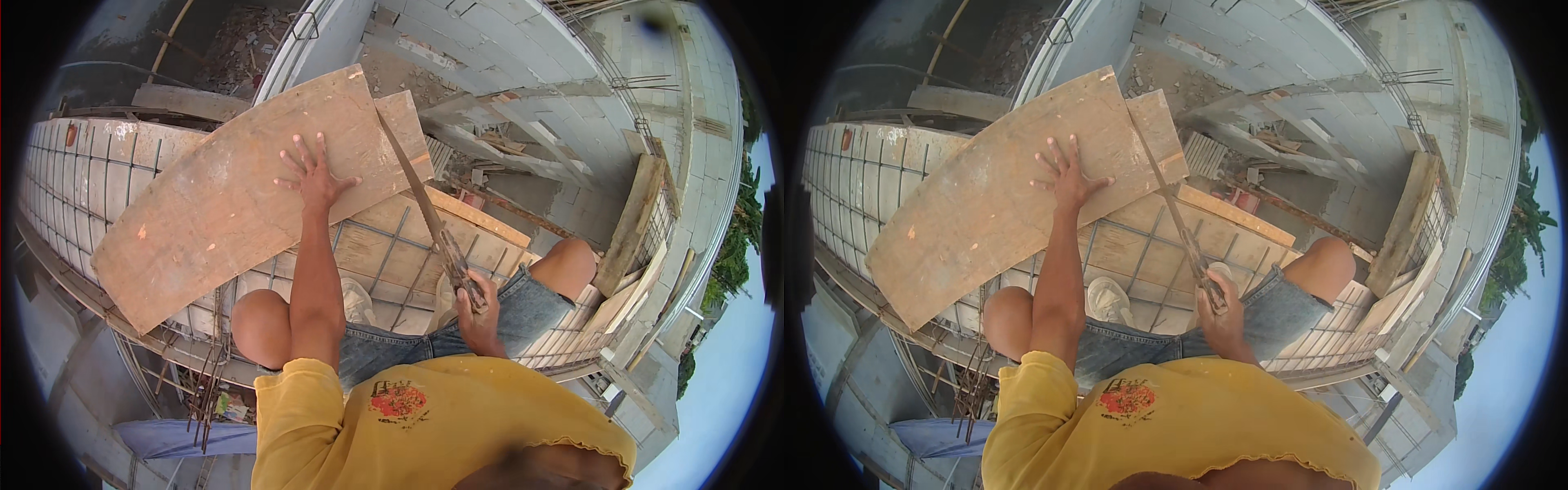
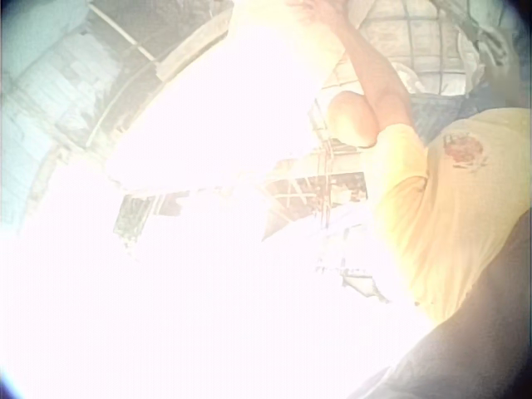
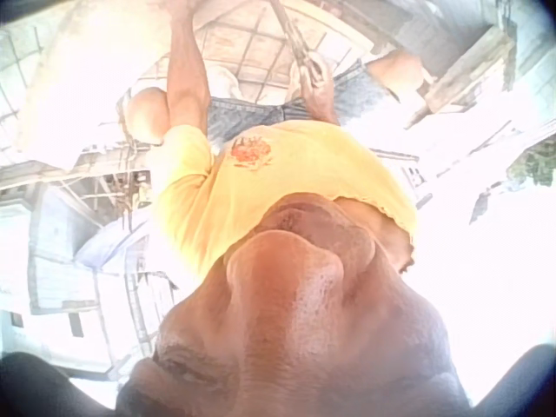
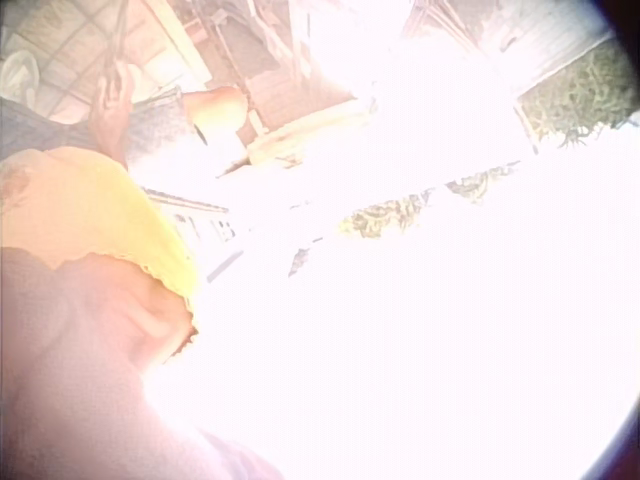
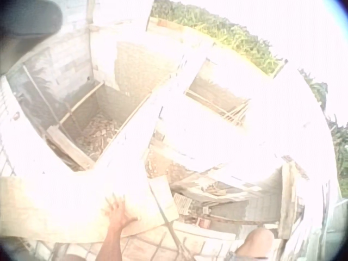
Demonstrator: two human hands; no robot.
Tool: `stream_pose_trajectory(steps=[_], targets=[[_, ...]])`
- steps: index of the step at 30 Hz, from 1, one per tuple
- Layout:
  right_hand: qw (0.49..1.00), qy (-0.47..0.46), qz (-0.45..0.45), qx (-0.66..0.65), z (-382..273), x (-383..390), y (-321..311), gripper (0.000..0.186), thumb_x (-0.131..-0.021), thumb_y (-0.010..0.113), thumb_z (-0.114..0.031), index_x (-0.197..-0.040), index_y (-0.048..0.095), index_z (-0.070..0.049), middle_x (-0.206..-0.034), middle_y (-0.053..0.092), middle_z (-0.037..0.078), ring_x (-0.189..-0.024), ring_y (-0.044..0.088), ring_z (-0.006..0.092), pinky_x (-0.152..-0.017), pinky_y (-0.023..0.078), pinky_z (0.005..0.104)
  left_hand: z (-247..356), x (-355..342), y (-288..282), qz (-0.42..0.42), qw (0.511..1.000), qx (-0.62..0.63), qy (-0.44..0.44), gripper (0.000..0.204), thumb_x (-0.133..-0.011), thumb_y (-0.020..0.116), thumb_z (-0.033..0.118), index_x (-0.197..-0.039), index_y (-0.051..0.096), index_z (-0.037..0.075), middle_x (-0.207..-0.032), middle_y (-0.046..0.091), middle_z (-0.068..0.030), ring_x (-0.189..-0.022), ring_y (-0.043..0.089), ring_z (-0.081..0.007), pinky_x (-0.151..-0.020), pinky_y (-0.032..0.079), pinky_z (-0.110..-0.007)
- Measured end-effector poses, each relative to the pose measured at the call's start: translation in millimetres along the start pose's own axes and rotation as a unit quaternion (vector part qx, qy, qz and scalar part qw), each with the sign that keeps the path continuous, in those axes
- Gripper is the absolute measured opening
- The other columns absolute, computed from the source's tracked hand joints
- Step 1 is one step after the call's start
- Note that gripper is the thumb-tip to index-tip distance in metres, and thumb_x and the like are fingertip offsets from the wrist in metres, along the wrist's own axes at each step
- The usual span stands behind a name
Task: Sawing a piece of plywood while sitting on a concrete and rebar structure at a construction site.
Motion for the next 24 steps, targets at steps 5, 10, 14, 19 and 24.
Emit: stream_pose_trajectory(steps=[5,10,14,19,24], targets=[[0.992,-0.114,0.055,0.031,-23,-138,34,0.036,-0.099,0.061,-0.016,-0.131,0.05,-0.004,-0.109,0.063,0.012,-0.089,0.059,0.0114,-0.078,0.049,0.0284,18,-9,2,-0.004,1.0,0.012,0.014,0.136,-0.052,0.089,0.059,-0.159,0.009,0.034,-0.165,-0.014,-0.0128,-0.147,-0.02,-0.0471,-0.1,-0.007,-0.083],[0.993,-0.106,0.037,0.041,-53,-218,62,0.036,-0.098,0.061,-0.019,-0.129,0.052,-0.004,-0.104,0.062,0.012,-0.083,0.059,0.0173,-0.078,0.049,0.0325,11,9,22,-0.038,0.999,0.001,0.009,0.135,-0.052,0.088,0.06,-0.159,0.009,0.034,-0.165,-0.013,-0.0121,-0.147,-0.02,-0.0469,-0.1,-0.008,-0.083],[0.998,-0.046,0.02,-0.022,5,-33,11,0.039,-0.1,0.056,-0.012,-0.135,0.045,0.0,-0.115,0.055,0.011,-0.082,0.059,0.0091,-0.066,0.051,0.0239,-4,-7,10,-0.013,1.0,0.0,-0.006,0.135,-0.052,0.088,0.061,-0.158,0.01,0.035,-0.166,-0.013,-0.0111,-0.147,-0.02,-0.0468,-0.1,-0.008,-0.083],[0.997,-0.006,0.024,-0.071,-5,-51,15,0.035,-0.097,0.06,-0.009,-0.13,0.051,0.0,-0.122,0.059,0.015,-0.11,0.061,0.0203,-0.095,0.047,0.0338,-3,-4,-7,0.003,1.0,0.0,-0.007,0.134,-0.052,0.088,0.06,-0.158,0.01,0.036,-0.165,-0.014,-0.011,-0.147,-0.021,-0.0466,-0.1,-0.007,-0.084],[0.991,-0.121,0.061,0.005,-50,-223,62,0.033,-0.097,0.062,-0.016,-0.127,0.054,-0.002,-0.109,0.061,0.012,-0.095,0.059,0.0188,-0.087,0.048,0.0322,23,-1,22,-0.034,0.999,0.004,0.009,0.134,-0.052,0.088,0.059,-0.158,0.01,0.036,-0.165,-0.015,-0.0103,-0.147,-0.021,-0.0465,-0.1,-0.007,-0.084]])
Point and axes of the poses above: each hand's wrist, its own x-axis away from the middle knuckle, its own y-axis out of the palm, z = x × y, the point moved 10 cm from there along -x, towards the middle knuckle
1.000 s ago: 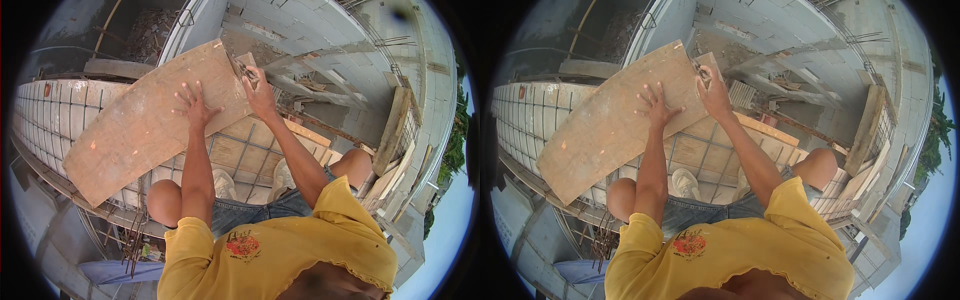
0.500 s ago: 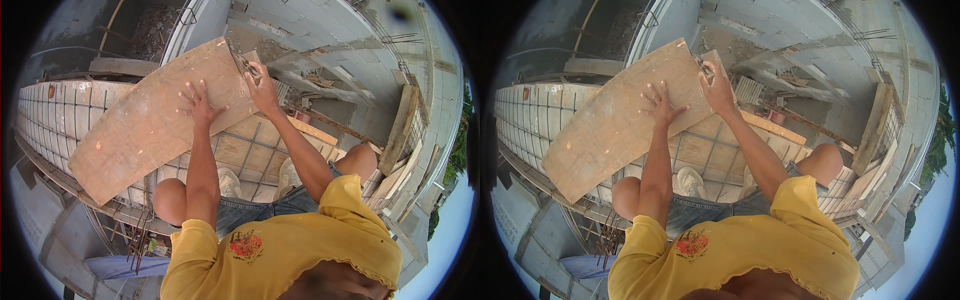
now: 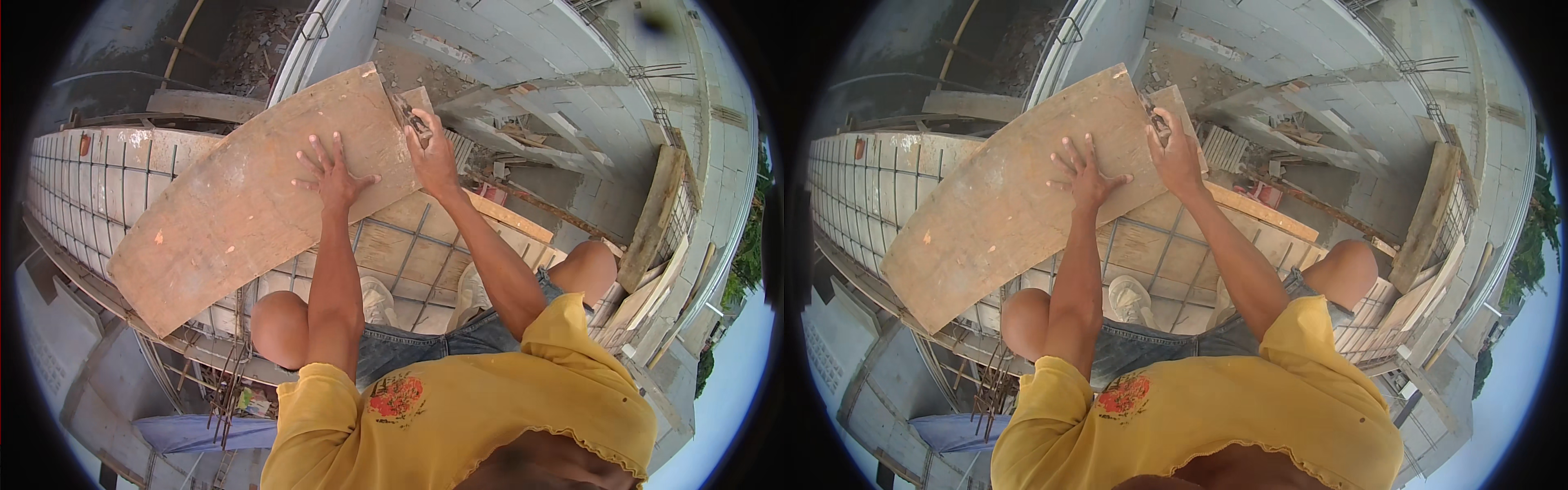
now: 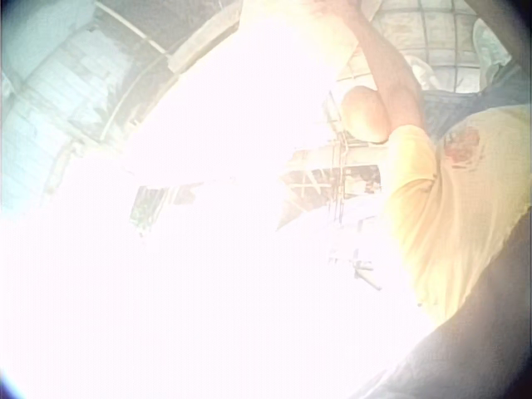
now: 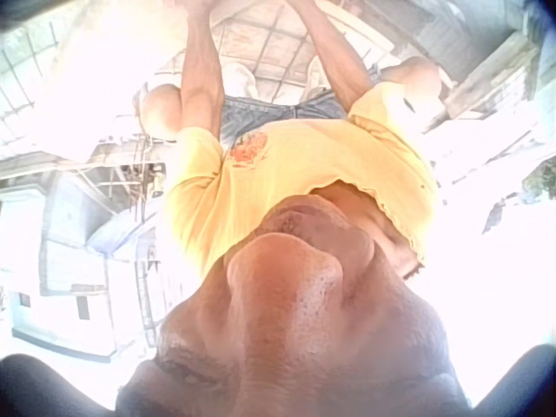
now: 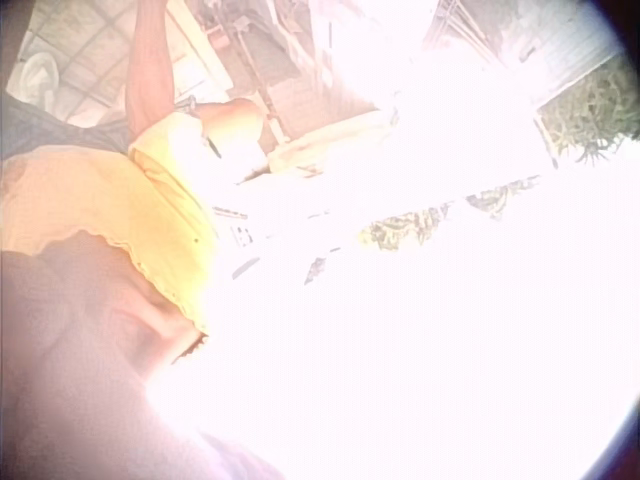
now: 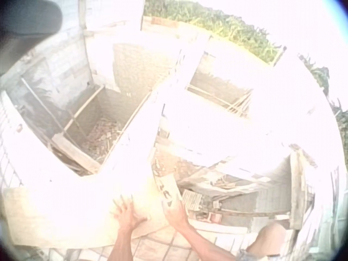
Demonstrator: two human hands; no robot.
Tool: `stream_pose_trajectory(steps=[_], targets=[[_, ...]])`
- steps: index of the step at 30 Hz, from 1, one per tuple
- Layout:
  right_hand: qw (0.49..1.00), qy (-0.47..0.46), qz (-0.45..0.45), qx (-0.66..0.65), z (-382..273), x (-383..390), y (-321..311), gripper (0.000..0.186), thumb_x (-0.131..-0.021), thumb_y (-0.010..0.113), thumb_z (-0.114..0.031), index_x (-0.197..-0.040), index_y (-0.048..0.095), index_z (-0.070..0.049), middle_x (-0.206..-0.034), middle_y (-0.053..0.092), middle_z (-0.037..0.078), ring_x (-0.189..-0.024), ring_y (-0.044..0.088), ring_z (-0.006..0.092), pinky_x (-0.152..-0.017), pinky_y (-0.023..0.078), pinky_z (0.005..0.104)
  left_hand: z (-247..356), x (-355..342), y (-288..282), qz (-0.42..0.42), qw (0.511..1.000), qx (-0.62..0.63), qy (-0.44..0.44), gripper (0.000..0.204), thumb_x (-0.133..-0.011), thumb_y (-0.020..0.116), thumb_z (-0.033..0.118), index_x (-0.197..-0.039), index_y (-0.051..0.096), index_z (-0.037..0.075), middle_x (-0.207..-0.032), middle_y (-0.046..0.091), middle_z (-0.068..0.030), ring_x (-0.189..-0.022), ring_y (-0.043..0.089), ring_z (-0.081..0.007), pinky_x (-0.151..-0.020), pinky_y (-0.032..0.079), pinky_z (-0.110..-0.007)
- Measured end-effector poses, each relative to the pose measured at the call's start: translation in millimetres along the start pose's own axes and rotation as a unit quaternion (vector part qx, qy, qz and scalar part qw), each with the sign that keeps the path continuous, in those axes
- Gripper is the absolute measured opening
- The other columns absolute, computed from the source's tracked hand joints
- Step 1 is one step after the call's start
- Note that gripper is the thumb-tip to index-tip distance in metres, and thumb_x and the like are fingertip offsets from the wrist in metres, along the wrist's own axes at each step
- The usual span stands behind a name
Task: Sawing a piece of plywood while sitting on a concrete and rebar structure at a construction site.
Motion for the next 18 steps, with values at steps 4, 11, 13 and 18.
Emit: stream_pose_trajectory(steps=[4,11,13,18], targets=[[0.999,-0.036,-0.001,0.032,24,147,-49,0.039,-0.1,0.058,-0.012,-0.135,0.046,-0.001,-0.112,0.059,0.01,-0.078,0.059,0.0076,-0.067,0.049,0.0221,-14,-25,-19,0.033,0.999,0.013,-0.019,0.133,-0.053,0.089,0.057,-0.158,0.01,0.036,-0.165,-0.015,-0.0096,-0.147,-0.021,-0.0457,-0.101,-0.007,-0.083],[0.998,0.049,-0.007,-0.028,5,116,-51,0.033,-0.096,0.062,-0.007,-0.128,0.052,-0.002,-0.099,0.065,0.011,-0.089,0.062,0.0147,-0.079,0.05,0.0293,-14,-3,-27,0.033,0.999,0.005,-0.012,0.133,-0.052,0.089,0.058,-0.158,0.011,0.036,-0.166,-0.013,-0.0101,-0.147,-0.02,-0.0455,-0.101,-0.008,-0.082],[0.996,-0.074,0.054,0.022,-7,9,-19,0.034,-0.096,0.063,-0.014,-0.127,0.054,-0.005,-0.088,0.064,0.013,-0.073,0.059,0.0174,-0.068,0.047,0.0323,19,-14,-13,0.021,1.0,0.01,0.005,0.134,-0.052,0.089,0.058,-0.158,0.01,0.035,-0.166,-0.013,-0.0103,-0.147,-0.02,-0.0457,-0.101,-0.008,-0.082],[0.997,0.055,0.006,-0.045,17,111,-35,0.036,-0.097,0.062,-0.011,-0.131,0.053,-0.003,-0.11,0.067,0.014,-0.093,0.064,0.0181,-0.082,0.051,0.0325,-17,-24,-17,0.015,0.999,0.015,-0.026,0.135,-0.052,0.088,0.059,-0.159,0.009,0.034,-0.166,-0.014,-0.0111,-0.147,-0.02,-0.0462,-0.101,-0.008,-0.082]])
Point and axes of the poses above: each hand's wrist, its own x-axis away from the middle knuckle, its own y-axis out of the palm, z = x × y, the point moved 10 cm from there along -x, towards the middle knuckle
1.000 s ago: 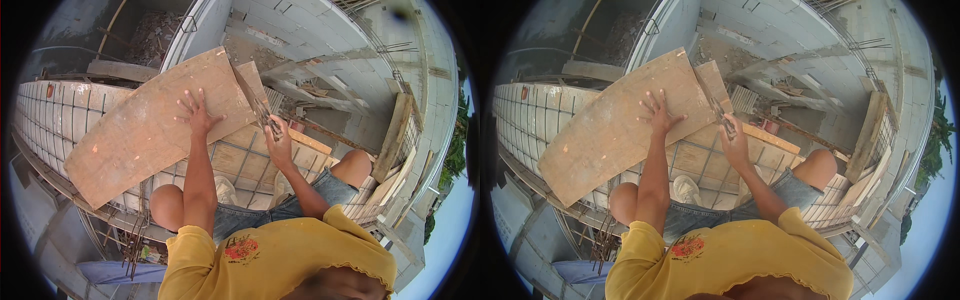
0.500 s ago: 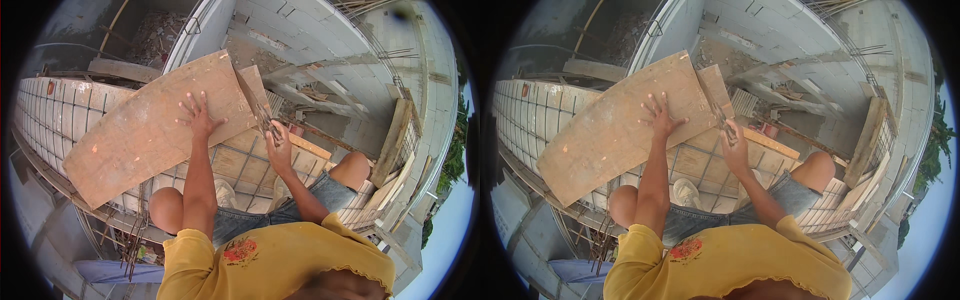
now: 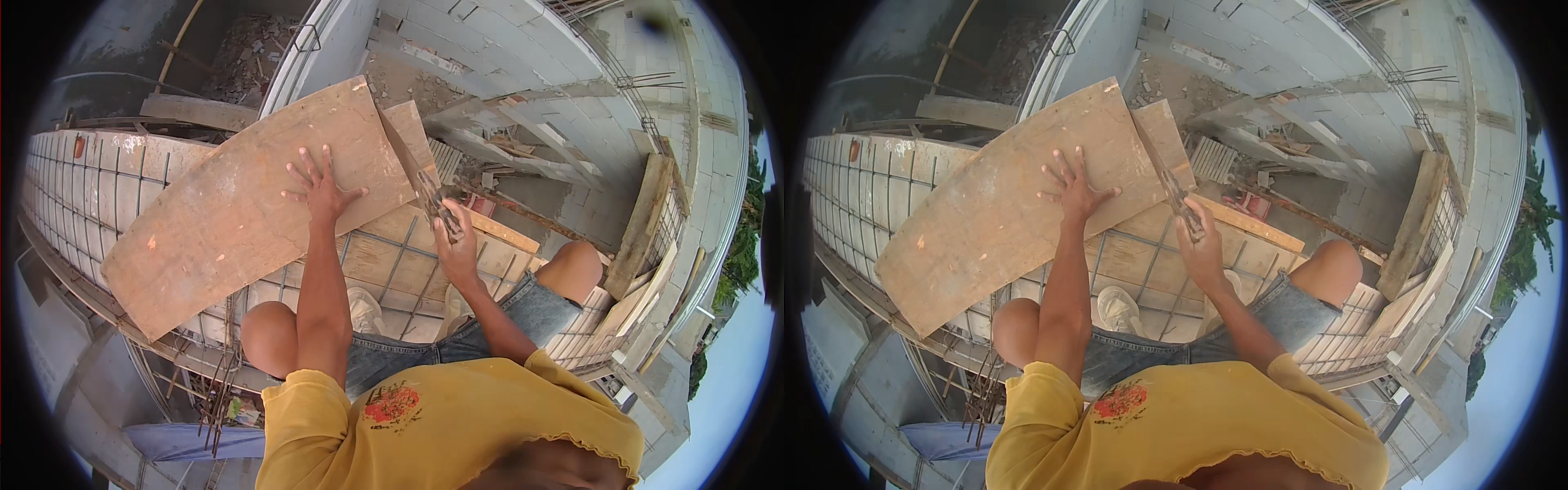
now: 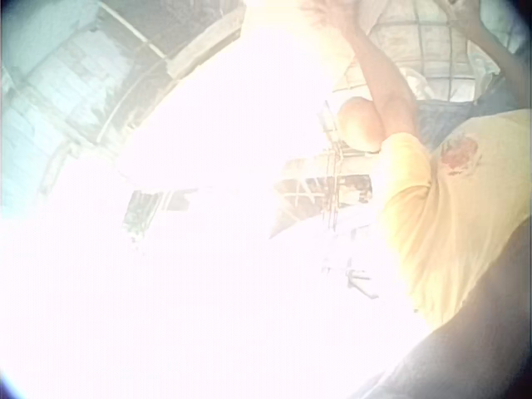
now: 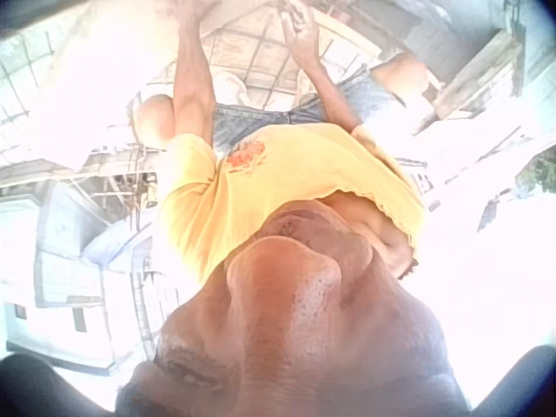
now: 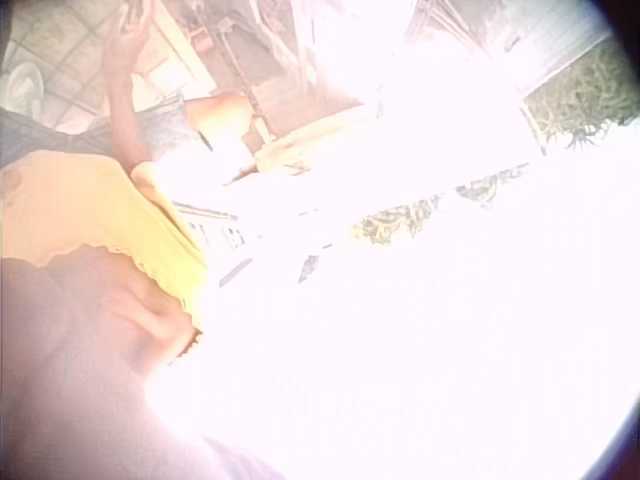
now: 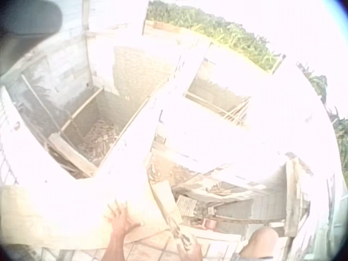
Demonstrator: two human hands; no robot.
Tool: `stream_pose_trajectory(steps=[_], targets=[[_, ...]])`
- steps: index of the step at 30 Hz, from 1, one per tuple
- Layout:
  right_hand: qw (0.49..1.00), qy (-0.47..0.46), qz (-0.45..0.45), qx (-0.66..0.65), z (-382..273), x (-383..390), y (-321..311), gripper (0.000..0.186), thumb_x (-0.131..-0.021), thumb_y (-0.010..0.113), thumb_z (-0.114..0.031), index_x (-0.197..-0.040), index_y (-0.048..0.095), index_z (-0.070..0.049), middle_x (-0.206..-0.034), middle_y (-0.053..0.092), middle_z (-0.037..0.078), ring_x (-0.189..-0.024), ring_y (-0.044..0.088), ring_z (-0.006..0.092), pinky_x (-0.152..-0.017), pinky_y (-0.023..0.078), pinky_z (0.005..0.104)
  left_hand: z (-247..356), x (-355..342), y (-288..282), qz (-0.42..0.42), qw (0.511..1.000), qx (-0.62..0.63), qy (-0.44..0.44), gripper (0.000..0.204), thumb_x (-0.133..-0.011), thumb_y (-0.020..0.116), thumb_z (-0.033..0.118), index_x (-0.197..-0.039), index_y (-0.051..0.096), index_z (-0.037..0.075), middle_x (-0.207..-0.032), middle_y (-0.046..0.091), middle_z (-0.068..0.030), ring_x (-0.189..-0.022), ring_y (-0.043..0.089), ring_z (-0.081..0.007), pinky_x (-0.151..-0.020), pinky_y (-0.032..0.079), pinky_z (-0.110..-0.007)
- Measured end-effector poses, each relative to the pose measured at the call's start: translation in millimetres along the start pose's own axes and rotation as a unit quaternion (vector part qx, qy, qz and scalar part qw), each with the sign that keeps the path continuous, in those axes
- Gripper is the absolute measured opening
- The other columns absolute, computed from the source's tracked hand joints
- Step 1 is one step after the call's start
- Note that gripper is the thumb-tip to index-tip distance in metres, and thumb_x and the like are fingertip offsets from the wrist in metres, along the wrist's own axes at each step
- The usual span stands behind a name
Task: Sawing a piece of plywood while sitting on a concrete and rebar structure at a construction site.
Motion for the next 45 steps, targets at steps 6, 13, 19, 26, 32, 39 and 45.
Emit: stream_pose_trajectory(steps=[6,13,19,26,32,39,45], targets=[[0.996,0.084,-0.013,0.011,-9,102,-70,0.037,-0.095,0.061,-0.006,-0.13,0.052,0.0,-0.115,0.063,0.014,-0.098,0.062,0.0175,-0.085,0.049,0.0292,-12,21,-8,-0.004,1.0,-0.023,0.0,0.137,-0.051,0.089,0.06,-0.159,0.009,0.034,-0.165,-0.014,-0.0113,-0.147,-0.021,-0.0464,-0.101,-0.007,-0.083],[0.993,-0.099,0.002,0.065,-27,-93,31,0.035,-0.096,0.062,-0.012,-0.13,0.054,-0.005,-0.091,0.067,0.016,-0.079,0.063,0.0209,-0.071,0.048,0.035,19,20,14,-0.005,0.999,-0.019,0.032,0.136,-0.051,0.088,0.062,-0.159,0.009,0.034,-0.166,-0.013,-0.0122,-0.147,-0.02,-0.0467,-0.101,-0.007,-0.082],[0.996,0.02,-0.034,0.086,-9,136,-84,0.036,-0.098,0.058,-0.01,-0.131,0.049,0.001,-0.111,0.059,0.012,-0.07,0.058,0.0079,-0.061,0.049,0.0226,-8,33,2,0.001,1.0,-0.025,0.01,0.134,-0.051,0.089,0.059,-0.158,0.012,0.036,-0.166,-0.013,-0.0101,-0.147,-0.02,-0.0455,-0.101,-0.007,-0.082],[0.99,-0.124,0.029,0.061,-24,-102,23,0.036,-0.096,0.062,-0.014,-0.129,0.054,-0.003,-0.111,0.064,0.021,-0.099,0.063,0.0303,-0.088,0.048,0.037,31,14,12,0.005,0.999,-0.001,0.037,0.133,-0.051,0.089,0.058,-0.158,0.014,0.036,-0.166,-0.012,-0.0101,-0.147,-0.02,-0.0455,-0.101,-0.008,-0.083],[0.999,0.039,-0.017,0.016,8,70,-39,0.037,-0.095,0.061,-0.008,-0.13,0.052,0.002,-0.12,0.062,0.014,-0.107,0.061,0.0174,-0.094,0.046,0.0283,-7,21,6,0.008,1.0,-0.016,0.014,0.133,-0.051,0.089,0.059,-0.158,0.014,0.036,-0.166,-0.012,-0.0098,-0.148,-0.019,-0.0458,-0.1,-0.007,-0.083],[0.999,0.031,-0.004,-0.022,21,22,-35,0.036,-0.096,0.061,-0.008,-0.13,0.053,-0.001,-0.115,0.06,0.01,-0.103,0.058,0.0146,-0.086,0.048,0.0282,10,23,-8,0.035,0.999,-0.002,0.035,0.131,-0.052,0.089,0.059,-0.158,0.014,0.036,-0.166,-0.012,-0.0101,-0.148,-0.019,-0.0457,-0.101,-0.007,-0.083],[0.996,-0.049,-0.003,0.078,-27,-28,12,0.034,-0.095,0.063,-0.011,-0.128,0.056,-0.007,-0.108,0.065,0.018,-0.097,0.065,0.0228,-0.086,0.049,0.0312,1,47,6,0.025,0.999,-0.008,0.038,0.132,-0.052,0.089,0.059,-0.158,0.012,0.036,-0.166,-0.013,-0.0099,-0.147,-0.02,-0.0458,-0.101,-0.008,-0.083]])
Point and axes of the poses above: each hand's wrist, its own x-axis away from the middle knuckle, its own y-axis out of the palm, z = x × y, the point moved 10 cm from there along -x, towards the middle knuckle
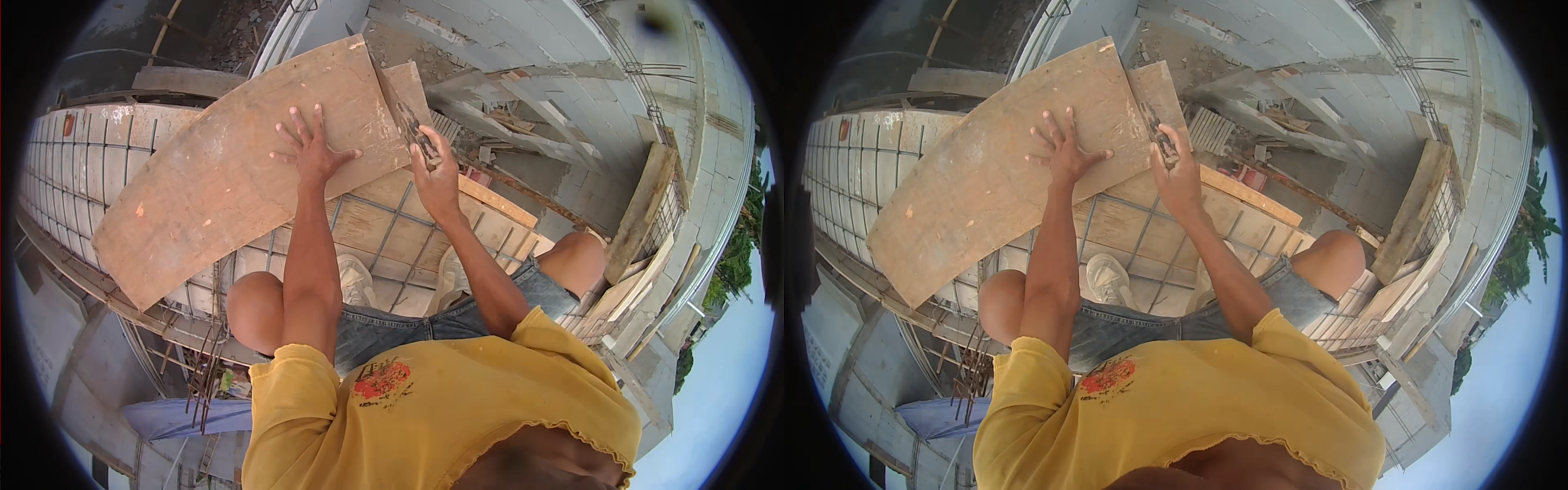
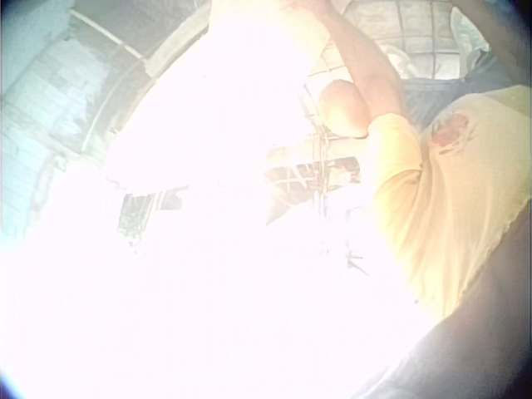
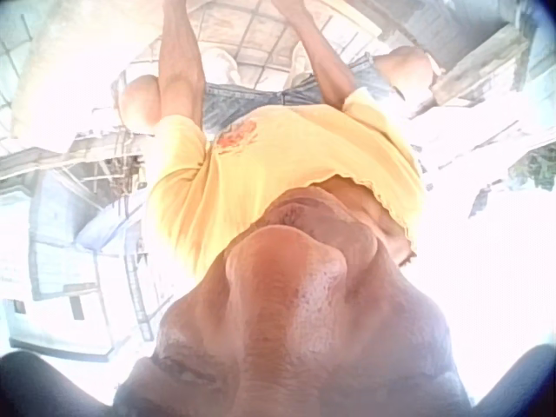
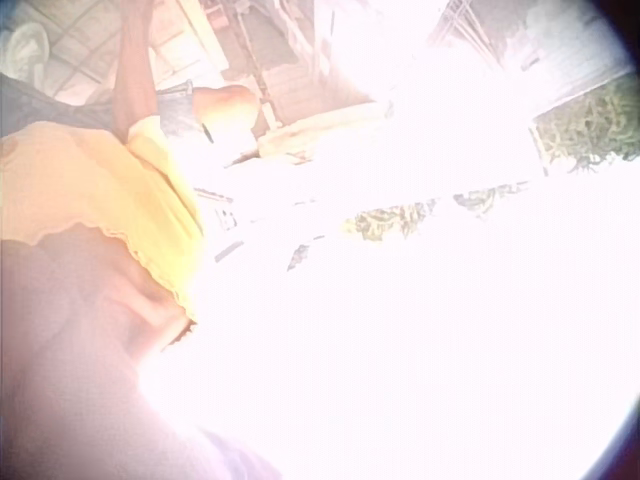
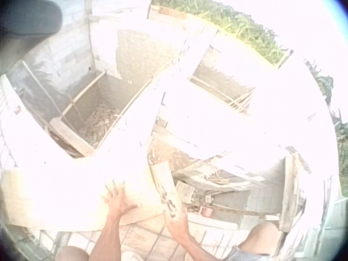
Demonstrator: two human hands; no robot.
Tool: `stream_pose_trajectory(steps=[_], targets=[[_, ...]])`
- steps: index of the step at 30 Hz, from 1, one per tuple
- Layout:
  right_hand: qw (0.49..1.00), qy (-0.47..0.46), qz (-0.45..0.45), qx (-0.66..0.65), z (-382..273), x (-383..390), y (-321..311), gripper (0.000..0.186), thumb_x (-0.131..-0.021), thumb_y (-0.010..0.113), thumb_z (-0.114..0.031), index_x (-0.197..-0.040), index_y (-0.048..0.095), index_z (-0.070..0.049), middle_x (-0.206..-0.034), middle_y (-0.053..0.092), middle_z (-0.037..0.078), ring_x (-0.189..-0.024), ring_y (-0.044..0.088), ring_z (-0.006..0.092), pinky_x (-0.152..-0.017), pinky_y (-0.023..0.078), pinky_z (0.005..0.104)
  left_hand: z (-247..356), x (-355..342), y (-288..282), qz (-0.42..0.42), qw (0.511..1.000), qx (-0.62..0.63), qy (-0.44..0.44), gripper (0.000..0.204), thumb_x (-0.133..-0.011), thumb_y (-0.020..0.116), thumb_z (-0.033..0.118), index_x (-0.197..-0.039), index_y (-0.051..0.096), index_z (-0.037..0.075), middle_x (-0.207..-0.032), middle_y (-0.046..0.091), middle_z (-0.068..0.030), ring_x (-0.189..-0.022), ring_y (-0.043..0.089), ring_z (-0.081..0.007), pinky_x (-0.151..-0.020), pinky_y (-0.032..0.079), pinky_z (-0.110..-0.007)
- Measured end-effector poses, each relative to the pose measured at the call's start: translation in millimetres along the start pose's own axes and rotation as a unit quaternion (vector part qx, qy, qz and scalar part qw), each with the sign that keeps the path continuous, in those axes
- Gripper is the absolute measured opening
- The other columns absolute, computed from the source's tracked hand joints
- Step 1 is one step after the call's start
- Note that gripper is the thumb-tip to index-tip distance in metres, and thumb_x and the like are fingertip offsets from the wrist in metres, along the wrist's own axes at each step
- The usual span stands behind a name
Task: Sawing a piece of plywood while sitting on a concrete and rebar structure at a construction site.
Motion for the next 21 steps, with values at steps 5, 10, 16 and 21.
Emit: stream_pose_trajectory(steps=[5,10,16,21], targets=[[0.99,0.132,-0.015,-0.048,29,192,-111,0.036,-0.094,0.063,-0.009,-0.128,0.055,0.001,-0.116,0.064,0.016,-0.105,0.062,0.0185,-0.09,0.048,0.0303,-6,-23,-12,0.011,1.0,-0.008,-0.009,0.133,-0.052,0.088,0.061,-0.158,0.012,0.036,-0.166,-0.012,-0.01,-0.148,-0.019,-0.0453,-0.101,-0.008,-0.083],[0.994,0.059,-0.002,-0.089,24,37,-34,0.035,-0.096,0.063,-0.011,-0.129,0.055,-0.001,-0.107,0.065,0.012,-0.096,0.061,0.0139,-0.084,0.048,0.0264,-5,-23,-5,-0.005,1.0,-0.018,-0.017,0.133,-0.052,0.088,0.061,-0.158,0.011,0.037,-0.166,-0.012,-0.0094,-0.148,-0.019,-0.0455,-0.102,-0.007,-0.082],[0.999,-0.021,-0.014,-0.035,7,-43,14,0.038,-0.095,0.064,-0.015,-0.13,0.055,-0.003,-0.107,0.067,0.018,-0.098,0.065,0.0237,-0.084,0.049,0.0343,-5,0,13,-0.039,0.999,-0.015,-0.018,0.133,-0.051,0.088,0.06,-0.158,0.012,0.037,-0.166,-0.012,-0.0089,-0.148,-0.018,-0.0452,-0.102,-0.007,-0.082],[0.994,0.097,-0.038,0.015,8,165,-98,0.039,-0.093,0.064,-0.005,-0.13,0.054,0.0,-0.122,0.064,0.017,-0.11,0.063,0.0187,-0.095,0.047,0.0309,-6,-19,-11,0.015,1.0,-0.008,-0.011,0.132,-0.052,0.088,0.06,-0.158,0.013,0.038,-0.166,-0.012,-0.0092,-0.148,-0.018,-0.0458,-0.101,-0.007,-0.083]])
Point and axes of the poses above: each hand's wrist, its own x-axis away from the middle knuckle, its own y-axis out of the palm, z = x × y, the point moved 10 cm from there along -x, towards the middle knuckle
